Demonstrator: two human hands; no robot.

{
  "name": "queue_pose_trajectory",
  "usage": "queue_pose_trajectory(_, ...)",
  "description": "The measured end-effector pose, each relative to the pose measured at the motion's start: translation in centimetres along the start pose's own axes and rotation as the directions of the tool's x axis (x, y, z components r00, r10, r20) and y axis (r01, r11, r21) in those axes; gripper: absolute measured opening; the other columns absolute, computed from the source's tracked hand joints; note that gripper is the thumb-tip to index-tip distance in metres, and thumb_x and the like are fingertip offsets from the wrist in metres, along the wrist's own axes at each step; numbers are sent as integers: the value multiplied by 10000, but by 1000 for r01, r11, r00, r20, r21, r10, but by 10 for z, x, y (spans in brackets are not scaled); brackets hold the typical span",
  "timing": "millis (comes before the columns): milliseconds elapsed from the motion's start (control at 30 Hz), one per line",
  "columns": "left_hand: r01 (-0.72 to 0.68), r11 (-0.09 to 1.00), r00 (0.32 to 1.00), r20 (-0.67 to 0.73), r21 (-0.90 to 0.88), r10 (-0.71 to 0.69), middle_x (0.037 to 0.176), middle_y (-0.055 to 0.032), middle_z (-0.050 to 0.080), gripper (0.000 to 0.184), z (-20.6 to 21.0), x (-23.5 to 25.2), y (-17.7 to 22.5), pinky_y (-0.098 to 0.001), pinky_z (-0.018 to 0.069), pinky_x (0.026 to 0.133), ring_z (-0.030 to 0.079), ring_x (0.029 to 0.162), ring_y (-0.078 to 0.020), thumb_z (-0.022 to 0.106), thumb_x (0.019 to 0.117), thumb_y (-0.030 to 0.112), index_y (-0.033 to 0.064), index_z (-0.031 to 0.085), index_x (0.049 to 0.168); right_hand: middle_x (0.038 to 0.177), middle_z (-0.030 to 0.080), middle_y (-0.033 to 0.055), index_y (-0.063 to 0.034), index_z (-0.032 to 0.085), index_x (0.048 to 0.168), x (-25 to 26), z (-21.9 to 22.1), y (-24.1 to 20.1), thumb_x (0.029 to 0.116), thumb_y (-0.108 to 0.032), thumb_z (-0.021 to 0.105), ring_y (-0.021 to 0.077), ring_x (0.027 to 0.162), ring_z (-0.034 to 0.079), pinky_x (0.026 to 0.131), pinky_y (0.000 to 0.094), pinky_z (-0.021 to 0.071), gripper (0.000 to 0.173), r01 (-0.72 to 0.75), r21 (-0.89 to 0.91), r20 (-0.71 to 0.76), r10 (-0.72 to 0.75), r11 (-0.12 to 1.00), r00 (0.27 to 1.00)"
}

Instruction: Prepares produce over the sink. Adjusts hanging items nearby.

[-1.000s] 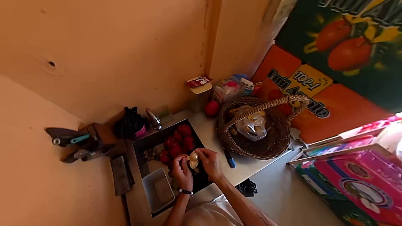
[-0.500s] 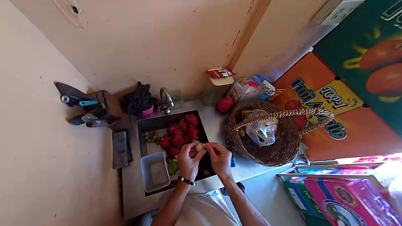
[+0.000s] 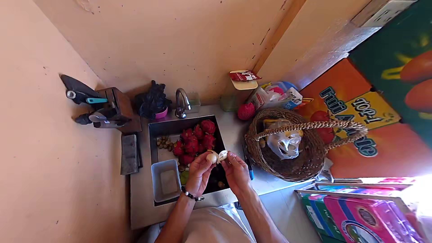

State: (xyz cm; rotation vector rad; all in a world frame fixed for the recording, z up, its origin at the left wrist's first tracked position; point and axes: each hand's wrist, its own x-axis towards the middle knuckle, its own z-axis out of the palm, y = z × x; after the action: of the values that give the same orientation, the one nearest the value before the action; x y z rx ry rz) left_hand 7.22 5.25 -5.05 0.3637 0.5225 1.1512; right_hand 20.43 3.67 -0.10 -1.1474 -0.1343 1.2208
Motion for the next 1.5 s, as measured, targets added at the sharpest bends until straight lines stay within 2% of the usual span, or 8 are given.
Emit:
queue_pose_trajectory(100, 18, 982, 1000, 21, -186, -14, 1131, -123, 713, 235, -10, 0, 3, -329, 571, 960, 713, 1013, -197, 585, 992, 39, 9, 641, 1218, 920, 730, 90, 30, 651, 1034, 8, 0, -2, 1075, -63, 480, 140, 812, 722, 788, 290, 622, 199, 53, -4, -16, -53, 999, 998)
queue_pose_trajectory(200, -10, 991, 999, -52, -133, 3, 1118, -149, 715, 254, -7, -4, 12, -383, 604, 924, 733, 979, -247, 517, 1015, 27, 0, 593, 1255, 933, 744, 111, 57, 677, 1051, 33, -25, 4, 1043, -48, 540, 158, 843, 732, 801, 318, 626, 173, 218, -382, 98, -195, 898, 976)
queue_pose_trajectory(300, -176, 943, 978, -62, 283, 202, 1160, -162, 694, 326, 3, -7, 19, -423, 622, 894, 727, 984, -264, 654, 900, -55, -92, 595, 1219, 1281, 675, 163, -83, 627, 1394, 48, -53, 1, 970, -139, 672, 257, 1137, 677, 958, 432, 568, 430, 363, -865, 356, -86, 346, 931)
queue_pose_trajectory(367, -314, 750, 937, 64, 582, 343, 1241, -172, 623, 345, 2, -9, 21, -341, 624, 865, 693, 1016, -205, 696, 833, -55, -114, 639, 1168, 1327, 635, 196, -81, 627, 1397, 33, -48, -2, 964, -209, 691, 280, 1169, 655, 941, 418, 572, 456, 498, -838, 475, -154, 221, 867)
queue_pose_trajectory(500, -439, 412, 866, 254, 799, 431, 1194, -193, 672, 330, 5, -12, 18, -294, 616, 880, 701, 1040, -178, 732, 820, -13, -93, 689, 1138, 1186, 694, 116, -110, 800, 1077, 6, -24, -8, 939, -210, 713, 159, 1126, 654, 959, 282, 557, 191, 773, -594, 685, -364, 223, 631)
queue_pose_trajectory(800, -485, 87, 813, 411, 870, 413, 1126, -163, 722, 328, 5, -15, 18, -257, 604, 856, 723, 964, -147, 744, 823, 54, -41, 719, 1136, 1135, 726, 28, -231, 809, 994, 8, -18, -17, 980, -284, 683, 213, 1119, 637, 973, 430, 473, 138, 860, -461, 864, -334, -218, 378)
queue_pose_trajectory(967, -450, 205, 851, 349, 869, 392, 1090, -127, 727, 339, 7, -21, 16, -245, 624, 789, 724, 876, -107, 771, 808, 77, -42, 719, 1121, 1142, 726, 13, -173, 724, 922, 15, -19, -17, 976, -242, 600, 207, 1160, 628, 1054, 442, 424, 152, 868, -340, 922, -310, -361, 233)
queue_pose_trajectory(1500, -344, 387, 894, 172, 855, 413, 1045, -96, 730, 324, 27, -33, 20, -247, 634, 771, 729, 850, -103, 754, 814, 90, -48, 711, 1104, 1156, 704, 56, -140, 626, 848, 25, -11, -29, 990, -285, 528, 221, 1172, 636, 1125, 494, 378, 225, 873, -186, 976, -190, -451, 110)
